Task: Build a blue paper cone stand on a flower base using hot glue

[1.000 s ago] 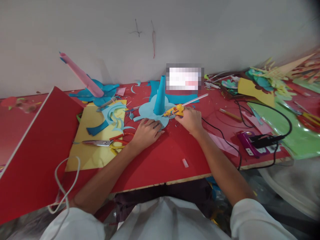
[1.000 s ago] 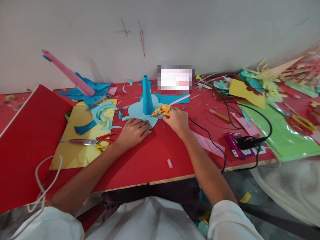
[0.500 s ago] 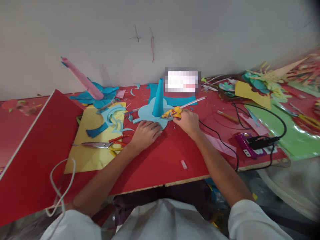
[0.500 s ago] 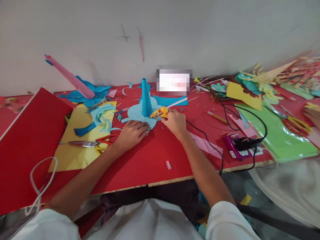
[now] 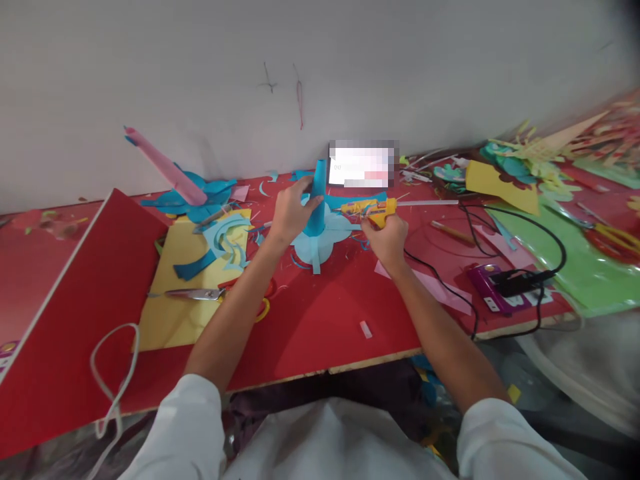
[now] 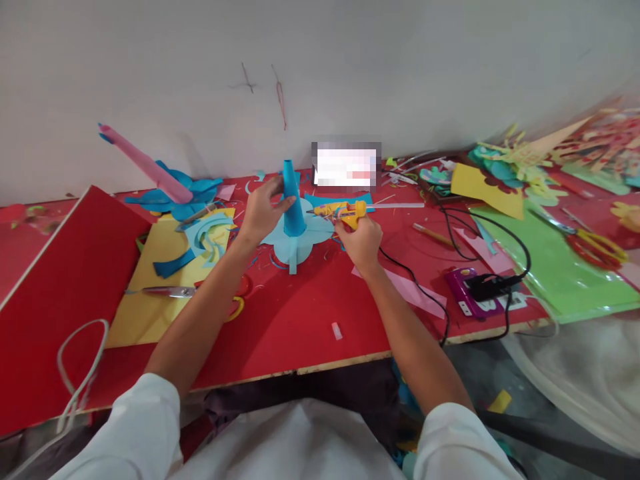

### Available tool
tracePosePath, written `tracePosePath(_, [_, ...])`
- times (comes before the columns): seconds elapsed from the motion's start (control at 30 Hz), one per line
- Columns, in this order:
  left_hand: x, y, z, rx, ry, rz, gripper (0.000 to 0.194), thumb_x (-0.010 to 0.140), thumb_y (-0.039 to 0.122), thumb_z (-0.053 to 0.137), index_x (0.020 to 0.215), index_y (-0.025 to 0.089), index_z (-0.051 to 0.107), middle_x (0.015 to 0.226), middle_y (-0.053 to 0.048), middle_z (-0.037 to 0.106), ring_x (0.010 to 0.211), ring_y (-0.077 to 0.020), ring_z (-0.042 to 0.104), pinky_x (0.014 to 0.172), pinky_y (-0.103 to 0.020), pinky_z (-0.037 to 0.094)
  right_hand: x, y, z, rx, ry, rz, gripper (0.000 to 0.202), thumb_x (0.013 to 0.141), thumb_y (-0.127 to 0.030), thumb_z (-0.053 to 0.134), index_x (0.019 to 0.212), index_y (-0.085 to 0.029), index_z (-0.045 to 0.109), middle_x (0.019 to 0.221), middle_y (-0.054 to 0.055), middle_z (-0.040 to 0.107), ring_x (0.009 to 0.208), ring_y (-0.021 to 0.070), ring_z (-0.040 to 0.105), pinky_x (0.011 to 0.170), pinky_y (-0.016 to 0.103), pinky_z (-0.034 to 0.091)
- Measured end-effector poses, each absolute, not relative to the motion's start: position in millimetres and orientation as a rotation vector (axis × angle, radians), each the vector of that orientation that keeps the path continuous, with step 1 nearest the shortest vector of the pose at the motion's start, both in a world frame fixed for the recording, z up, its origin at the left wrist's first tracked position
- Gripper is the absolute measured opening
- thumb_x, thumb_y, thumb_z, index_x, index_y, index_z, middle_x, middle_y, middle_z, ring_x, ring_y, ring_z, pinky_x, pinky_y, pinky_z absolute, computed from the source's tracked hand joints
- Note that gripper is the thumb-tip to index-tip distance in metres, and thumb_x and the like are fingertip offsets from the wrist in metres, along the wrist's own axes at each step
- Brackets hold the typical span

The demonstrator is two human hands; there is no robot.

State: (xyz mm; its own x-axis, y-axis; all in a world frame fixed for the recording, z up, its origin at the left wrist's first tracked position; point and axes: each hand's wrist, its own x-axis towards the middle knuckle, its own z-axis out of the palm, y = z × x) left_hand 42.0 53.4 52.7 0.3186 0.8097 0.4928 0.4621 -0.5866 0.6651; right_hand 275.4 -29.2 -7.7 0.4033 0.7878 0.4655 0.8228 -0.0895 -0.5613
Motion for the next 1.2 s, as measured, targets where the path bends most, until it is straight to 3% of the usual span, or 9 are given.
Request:
tracePosePath(0.1, [44.3, 50.9, 62.3, 2.216, 1.125, 1.222, 0.030, 0.091, 0.023, 0.070, 0.121, 0.022, 0.070, 0.114, -0.006, 0.078, 0.105, -0.0226, 0.073, 0.099, -0.039, 0.058, 277.6, -27.4, -5.9, -1.821, -1.298, -0.006, 0.031, 0.082, -0.050, 0.065, 0.073, -0.021, 0.064, 0.068, 0.006, 0.064, 0.069, 0.0249, 0.063, 0.071, 0.038, 0.048])
tracePosePath(0.27, [40.8, 38.6, 77.1, 2.162, 1.167, 1.408, 0.033, 0.092, 0.023, 0.073, 0.124, 0.025, 0.066, 0.111, -0.004, 0.075, 0.101, -0.0190, 0.069, 0.093, -0.034, 0.057, 279.9, -28.2, -0.8, -1.784, -1.171, 0.048, 0.032, 0.079, -0.051, 0.066, 0.067, -0.024, 0.053, 0.064, 0.003, 0.058, 0.065, 0.0221, 0.058, 0.067, 0.037, 0.046])
tracePosePath(0.53, [54.4, 34.3, 58.2, 2.121, 1.261, 1.467, 0.034, 0.090, 0.047, 0.079, 0.109, 0.024, 0.064, 0.105, -0.008, 0.068, 0.096, -0.0214, 0.064, 0.088, -0.037, 0.055, 278.0, -28.3, -1.3, -1.785, -1.176, 0.101, 0.032, 0.077, -0.052, 0.066, 0.068, -0.023, 0.053, 0.066, 0.002, 0.058, 0.066, 0.0217, 0.058, 0.067, 0.036, 0.044])
tracePosePath(0.67, [50.5, 30.6, 52.3, 2.137, 1.217, 1.461, 0.047, 0.096, 0.064, 0.064, 0.122, 0.025, 0.060, 0.112, -0.009, 0.066, 0.101, -0.0216, 0.064, 0.091, -0.039, 0.055, 278.1, -28.4, -3.2, -1.814, -1.214, 0.095, 0.034, 0.078, -0.054, 0.064, 0.068, -0.023, 0.054, 0.064, 0.002, 0.058, 0.063, 0.0206, 0.056, 0.065, 0.035, 0.043])
tracePosePath(0.77, [22.0, 29.6, 57.3, 2.124, 1.274, 1.509, 0.045, 0.107, 0.063, 0.042, 0.125, 0.025, 0.060, 0.113, -0.006, 0.066, 0.100, -0.0176, 0.064, 0.090, -0.036, 0.053, 277.6, -29.3, -3.5, -1.835, -1.246, 0.086, 0.035, 0.080, -0.056, 0.063, 0.069, -0.023, 0.055, 0.064, 0.003, 0.060, 0.062, 0.0204, 0.056, 0.063, 0.034, 0.043])
tracePosePath(0.87, [-21.5, 27.8, 60.5, 2.205, 1.535, 1.180, 0.043, 0.109, 0.055, 0.040, 0.104, 0.021, 0.065, 0.085, 0.000, 0.065, 0.075, -0.0133, 0.059, 0.074, -0.032, 0.047, 275.0, -31.0, -2.1, -1.850, -1.319, 0.097, 0.035, 0.082, -0.055, 0.062, 0.068, -0.023, 0.056, 0.066, 0.005, 0.064, 0.064, 0.0227, 0.060, 0.063, 0.035, 0.044])
tracePosePath(0.97, [-56.2, 16.5, 54.0, 2.274, 1.704, 0.931, 0.039, 0.103, 0.050, 0.052, 0.077, 0.022, 0.062, 0.066, -0.001, 0.057, 0.065, -0.0164, 0.052, 0.068, -0.034, 0.039, 270.0, -33.1, -1.0, -1.874, -1.441, 0.095, 0.032, 0.084, -0.051, 0.063, 0.072, -0.022, 0.062, 0.072, 0.009, 0.069, 0.072, 0.0271, 0.066, 0.068, 0.037, 0.046])
tracePosePath(1.1, [-69.0, -10.1, 33.8, 2.337, 1.873, 0.493, 0.034, 0.096, 0.055, 0.061, 0.086, 0.023, 0.063, 0.082, -0.008, 0.068, 0.079, -0.0272, 0.063, 0.070, -0.036, 0.040, 262.5, -35.1, -2.4, -1.921, -1.602, 0.084, 0.036, 0.089, -0.054, 0.065, 0.086, -0.018, 0.071, 0.082, 0.013, 0.074, 0.081, 0.0305, 0.070, 0.072, 0.037, 0.047])
tracePosePath(1.2, [-67.5, -20.7, 20.8, 2.451, 1.837, 0.383, 0.025, 0.094, 0.047, 0.063, 0.095, 0.022, 0.063, 0.100, -0.013, 0.070, 0.091, -0.0314, 0.066, 0.074, -0.037, 0.045, 258.6, -35.6, -3.8, -1.906, -1.690, 0.121, 0.046, 0.091, -0.063, 0.064, 0.097, -0.018, 0.073, 0.089, 0.014, 0.077, 0.085, 0.0309, 0.071, 0.070, 0.035, 0.046])
